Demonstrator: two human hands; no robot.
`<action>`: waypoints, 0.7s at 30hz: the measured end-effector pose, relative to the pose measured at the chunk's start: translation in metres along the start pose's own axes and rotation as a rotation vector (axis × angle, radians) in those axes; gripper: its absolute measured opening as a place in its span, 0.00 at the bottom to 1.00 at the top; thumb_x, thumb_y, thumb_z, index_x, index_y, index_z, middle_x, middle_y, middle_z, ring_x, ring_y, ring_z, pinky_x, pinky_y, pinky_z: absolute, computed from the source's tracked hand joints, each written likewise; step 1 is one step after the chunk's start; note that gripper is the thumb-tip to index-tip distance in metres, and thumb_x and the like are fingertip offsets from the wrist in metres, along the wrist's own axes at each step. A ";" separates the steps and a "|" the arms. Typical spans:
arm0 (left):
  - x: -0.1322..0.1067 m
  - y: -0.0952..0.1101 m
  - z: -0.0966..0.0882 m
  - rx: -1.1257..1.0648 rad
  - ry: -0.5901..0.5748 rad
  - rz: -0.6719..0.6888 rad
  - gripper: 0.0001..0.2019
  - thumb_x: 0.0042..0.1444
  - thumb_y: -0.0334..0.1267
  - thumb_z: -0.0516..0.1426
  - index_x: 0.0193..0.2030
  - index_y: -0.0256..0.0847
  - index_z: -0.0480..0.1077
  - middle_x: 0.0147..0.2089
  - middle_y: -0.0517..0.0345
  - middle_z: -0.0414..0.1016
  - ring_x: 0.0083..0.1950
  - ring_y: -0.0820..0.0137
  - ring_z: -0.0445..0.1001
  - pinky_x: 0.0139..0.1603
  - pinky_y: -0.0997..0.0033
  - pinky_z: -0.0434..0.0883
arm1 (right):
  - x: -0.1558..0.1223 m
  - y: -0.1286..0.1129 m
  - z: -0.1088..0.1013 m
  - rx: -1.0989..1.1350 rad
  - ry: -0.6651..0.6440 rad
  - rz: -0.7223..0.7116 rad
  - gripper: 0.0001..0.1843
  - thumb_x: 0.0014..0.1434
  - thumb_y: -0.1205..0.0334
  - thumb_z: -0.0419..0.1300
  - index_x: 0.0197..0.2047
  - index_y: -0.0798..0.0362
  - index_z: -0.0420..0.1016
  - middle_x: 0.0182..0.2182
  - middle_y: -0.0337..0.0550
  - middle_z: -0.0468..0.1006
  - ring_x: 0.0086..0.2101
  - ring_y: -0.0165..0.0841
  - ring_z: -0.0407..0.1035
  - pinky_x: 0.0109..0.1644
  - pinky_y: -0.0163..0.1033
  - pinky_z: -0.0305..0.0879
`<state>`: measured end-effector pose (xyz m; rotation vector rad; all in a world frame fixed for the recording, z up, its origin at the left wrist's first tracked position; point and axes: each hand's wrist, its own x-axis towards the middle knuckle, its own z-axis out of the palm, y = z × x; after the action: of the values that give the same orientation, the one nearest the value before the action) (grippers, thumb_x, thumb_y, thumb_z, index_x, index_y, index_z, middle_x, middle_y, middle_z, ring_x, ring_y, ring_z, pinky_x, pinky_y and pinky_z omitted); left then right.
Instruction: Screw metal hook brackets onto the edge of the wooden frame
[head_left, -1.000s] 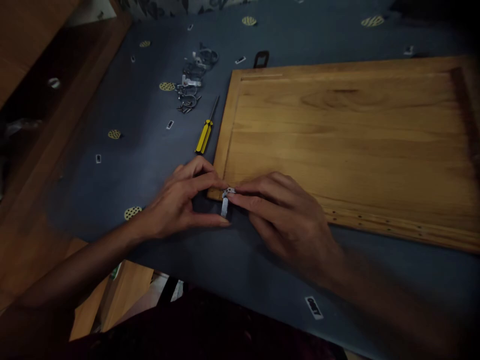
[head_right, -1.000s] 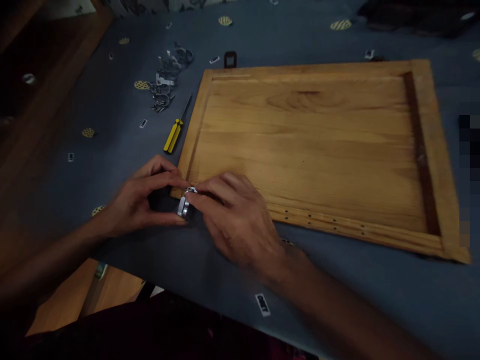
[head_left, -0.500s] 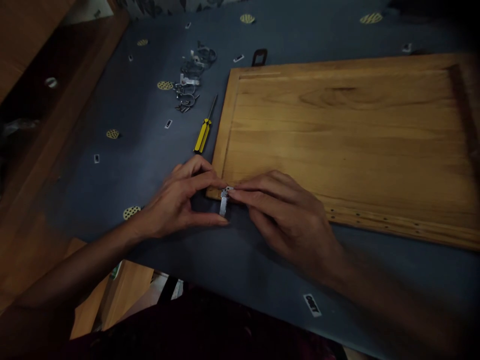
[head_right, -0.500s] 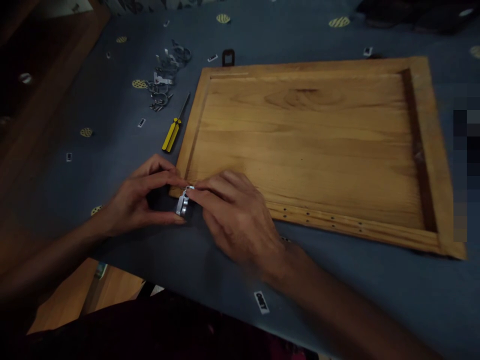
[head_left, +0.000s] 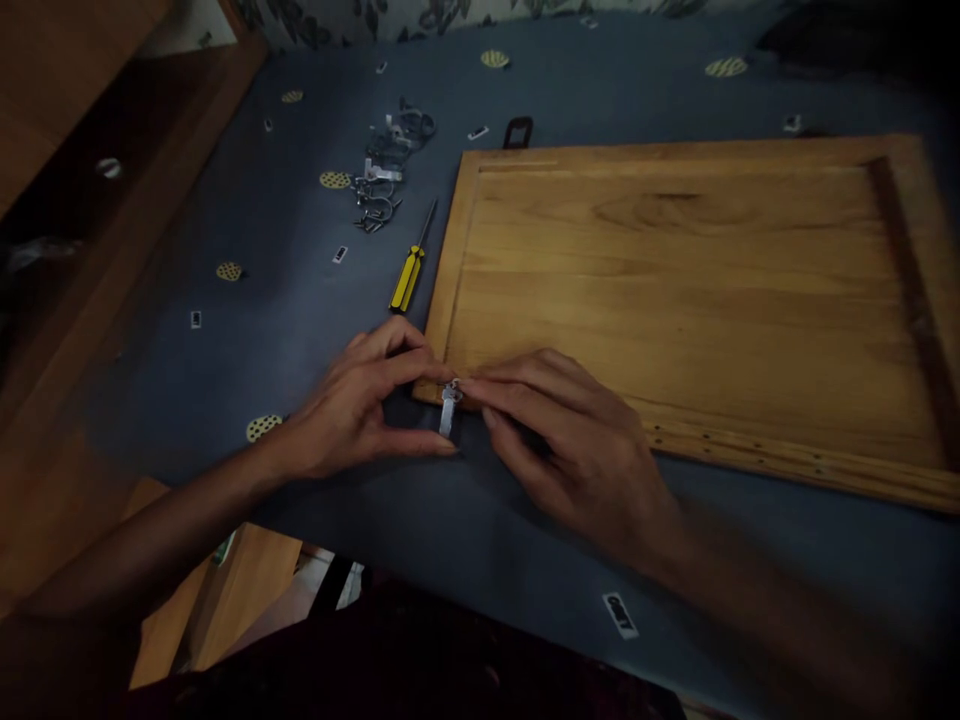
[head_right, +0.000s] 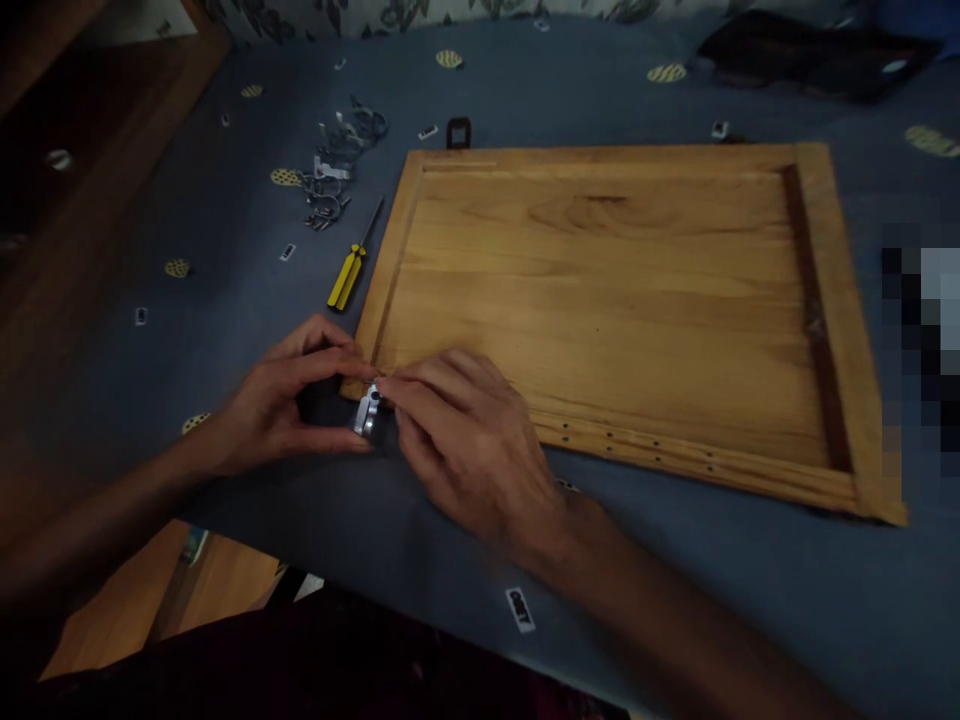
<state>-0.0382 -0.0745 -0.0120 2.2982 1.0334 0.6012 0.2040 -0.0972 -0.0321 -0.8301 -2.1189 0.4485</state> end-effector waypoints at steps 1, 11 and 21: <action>0.000 0.001 -0.001 0.002 -0.008 -0.005 0.23 0.60 0.56 0.70 0.56 0.46 0.78 0.49 0.56 0.73 0.52 0.63 0.73 0.52 0.61 0.71 | 0.000 0.000 0.001 0.001 0.004 0.000 0.13 0.70 0.73 0.59 0.53 0.52 0.81 0.43 0.47 0.85 0.42 0.39 0.77 0.46 0.46 0.76; -0.012 -0.019 0.008 0.000 0.082 0.011 0.23 0.63 0.62 0.65 0.58 0.54 0.78 0.49 0.56 0.75 0.50 0.59 0.75 0.50 0.58 0.72 | 0.000 -0.003 -0.002 0.068 0.039 0.079 0.13 0.74 0.67 0.56 0.53 0.55 0.81 0.42 0.49 0.85 0.46 0.38 0.76 0.52 0.45 0.76; -0.010 -0.026 0.017 0.033 0.078 -0.001 0.20 0.59 0.53 0.71 0.55 0.51 0.79 0.51 0.56 0.75 0.52 0.59 0.77 0.53 0.59 0.73 | -0.022 0.034 -0.049 -0.127 0.207 0.218 0.11 0.69 0.69 0.57 0.47 0.54 0.82 0.38 0.48 0.85 0.38 0.37 0.81 0.41 0.41 0.78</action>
<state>-0.0484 -0.0726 -0.0430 2.3186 1.0880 0.6828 0.2663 -0.0861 -0.0331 -1.1375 -1.8890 0.3261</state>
